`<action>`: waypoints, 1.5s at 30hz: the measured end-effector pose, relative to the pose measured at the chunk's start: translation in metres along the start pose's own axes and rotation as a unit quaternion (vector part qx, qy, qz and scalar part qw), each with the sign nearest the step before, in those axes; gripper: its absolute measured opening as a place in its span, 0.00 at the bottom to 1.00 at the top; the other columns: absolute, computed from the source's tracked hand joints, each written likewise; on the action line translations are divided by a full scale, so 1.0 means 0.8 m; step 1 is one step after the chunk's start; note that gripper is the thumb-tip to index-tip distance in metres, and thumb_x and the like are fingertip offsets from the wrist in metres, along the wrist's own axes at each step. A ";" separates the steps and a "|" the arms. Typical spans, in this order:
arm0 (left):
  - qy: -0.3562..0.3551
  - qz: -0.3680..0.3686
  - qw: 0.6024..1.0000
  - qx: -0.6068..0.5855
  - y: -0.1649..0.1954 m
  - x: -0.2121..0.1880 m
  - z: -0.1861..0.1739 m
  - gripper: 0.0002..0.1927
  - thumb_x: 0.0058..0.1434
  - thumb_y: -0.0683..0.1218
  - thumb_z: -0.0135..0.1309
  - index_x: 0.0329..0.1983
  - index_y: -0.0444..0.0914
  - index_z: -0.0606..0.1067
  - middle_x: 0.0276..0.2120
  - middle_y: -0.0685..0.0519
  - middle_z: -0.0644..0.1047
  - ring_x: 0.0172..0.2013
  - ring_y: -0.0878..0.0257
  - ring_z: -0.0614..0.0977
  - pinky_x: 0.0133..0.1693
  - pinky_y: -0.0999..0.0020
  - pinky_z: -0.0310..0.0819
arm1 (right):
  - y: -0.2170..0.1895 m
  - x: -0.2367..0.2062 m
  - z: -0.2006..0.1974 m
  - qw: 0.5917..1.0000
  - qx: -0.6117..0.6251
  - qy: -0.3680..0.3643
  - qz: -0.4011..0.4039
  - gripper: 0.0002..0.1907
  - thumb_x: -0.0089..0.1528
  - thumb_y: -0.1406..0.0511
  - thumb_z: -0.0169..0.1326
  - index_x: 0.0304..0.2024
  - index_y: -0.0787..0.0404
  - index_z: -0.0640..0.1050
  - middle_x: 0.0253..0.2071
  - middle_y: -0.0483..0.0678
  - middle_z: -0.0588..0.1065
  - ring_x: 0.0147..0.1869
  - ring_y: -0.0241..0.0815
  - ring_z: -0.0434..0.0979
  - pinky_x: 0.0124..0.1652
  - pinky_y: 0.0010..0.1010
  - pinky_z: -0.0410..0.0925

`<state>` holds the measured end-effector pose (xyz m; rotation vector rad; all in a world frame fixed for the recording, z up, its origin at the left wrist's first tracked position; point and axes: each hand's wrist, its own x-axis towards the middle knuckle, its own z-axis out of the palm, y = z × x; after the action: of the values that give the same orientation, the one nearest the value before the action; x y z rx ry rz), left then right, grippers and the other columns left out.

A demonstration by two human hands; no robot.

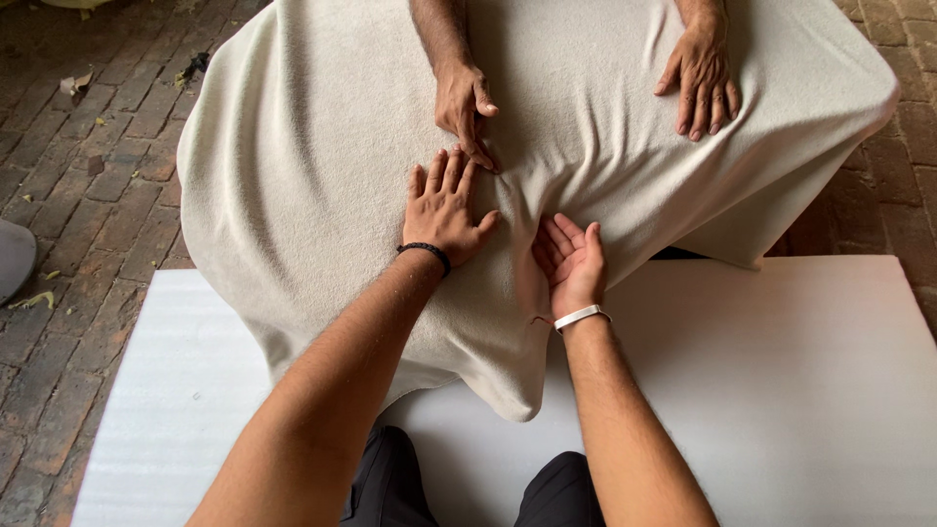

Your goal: The person picks up a white foam board and places it on the floor. Then they drape a beige fabric cover over a cushioned furniture piece, smoothing and tucking the edges to fit snugly.

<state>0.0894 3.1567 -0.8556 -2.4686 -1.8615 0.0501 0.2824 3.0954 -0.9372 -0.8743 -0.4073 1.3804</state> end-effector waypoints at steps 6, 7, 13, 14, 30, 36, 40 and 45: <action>0.008 0.004 1.000 -0.014 0.000 -0.001 -0.001 0.48 0.63 0.74 0.35 0.79 0.47 0.42 0.78 0.51 0.42 0.76 0.55 0.41 0.72 0.50 0.27 | -0.023 0.001 0.036 0.985 -0.150 -0.012 -0.086 0.41 0.67 0.42 0.32 0.65 0.66 0.69 0.66 0.61 0.72 0.71 0.53 0.71 0.68 0.42 0.61; 0.004 0.002 1.000 -0.016 0.000 -0.001 -0.002 0.48 0.63 0.74 0.36 0.79 0.47 0.42 0.78 0.51 0.42 0.76 0.55 0.41 0.72 0.49 0.27 | -0.028 0.004 0.040 0.982 -0.147 -0.039 -0.110 0.40 0.68 0.42 0.33 0.66 0.67 0.68 0.66 0.61 0.72 0.71 0.53 0.72 0.69 0.44 0.62; -0.001 -0.001 1.000 -0.030 -0.001 -0.005 -0.006 0.48 0.63 0.73 0.38 0.79 0.46 0.43 0.78 0.50 0.43 0.76 0.55 0.41 0.72 0.49 0.27 | -0.005 0.021 0.022 0.981 0.064 -0.144 -0.115 0.43 0.70 0.40 0.33 0.69 0.68 0.67 0.70 0.61 0.68 0.74 0.54 0.67 0.71 0.45 0.59; 0.000 0.000 0.999 -0.032 -0.001 -0.005 -0.006 0.48 0.63 0.73 0.38 0.79 0.46 0.43 0.78 0.50 0.43 0.76 0.54 0.41 0.72 0.49 0.27 | 0.024 0.014 0.018 0.981 0.115 -0.106 -0.111 0.45 0.68 0.39 0.32 0.69 0.69 0.66 0.70 0.61 0.67 0.74 0.55 0.66 0.71 0.44 0.59; 0.006 0.001 0.999 -0.036 -0.008 0.002 0.005 0.49 0.64 0.74 0.37 0.79 0.45 0.44 0.78 0.48 0.43 0.76 0.53 0.42 0.72 0.48 0.28 | 0.034 0.040 -0.031 0.990 0.113 -0.080 0.020 0.37 0.68 0.42 0.39 0.67 0.61 0.68 0.72 0.55 0.65 0.77 0.54 0.62 0.73 0.48 0.55; 0.004 -0.003 1.000 -0.018 -0.008 0.002 0.009 0.49 0.63 0.74 0.36 0.79 0.46 0.42 0.78 0.49 0.43 0.76 0.55 0.41 0.72 0.49 0.28 | -0.015 0.090 -0.073 0.965 0.227 -0.091 -0.098 0.35 0.70 0.44 0.38 0.66 0.62 0.71 0.69 0.56 0.70 0.74 0.54 0.68 0.73 0.46 0.58; 0.001 0.001 1.000 0.006 -0.006 0.004 0.009 0.48 0.64 0.74 0.34 0.79 0.46 0.41 0.78 0.50 0.41 0.76 0.55 0.40 0.72 0.49 0.27 | 0.026 0.115 -0.077 0.973 0.216 0.047 -0.059 0.35 0.69 0.45 0.36 0.66 0.62 0.71 0.69 0.55 0.71 0.73 0.52 0.69 0.72 0.44 0.60; -0.008 -0.004 1.000 0.024 -0.006 0.005 0.008 0.47 0.64 0.74 0.32 0.79 0.48 0.41 0.78 0.50 0.41 0.76 0.55 0.40 0.72 0.49 0.27 | 0.031 0.122 -0.086 0.976 0.211 0.040 -0.047 0.35 0.69 0.45 0.36 0.64 0.63 0.73 0.70 0.55 0.70 0.74 0.52 0.69 0.71 0.44 0.60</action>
<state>0.0853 3.1617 -0.8620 -2.4372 -1.8538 0.1126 0.3335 3.1672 -1.0222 -0.5508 -0.0839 1.2765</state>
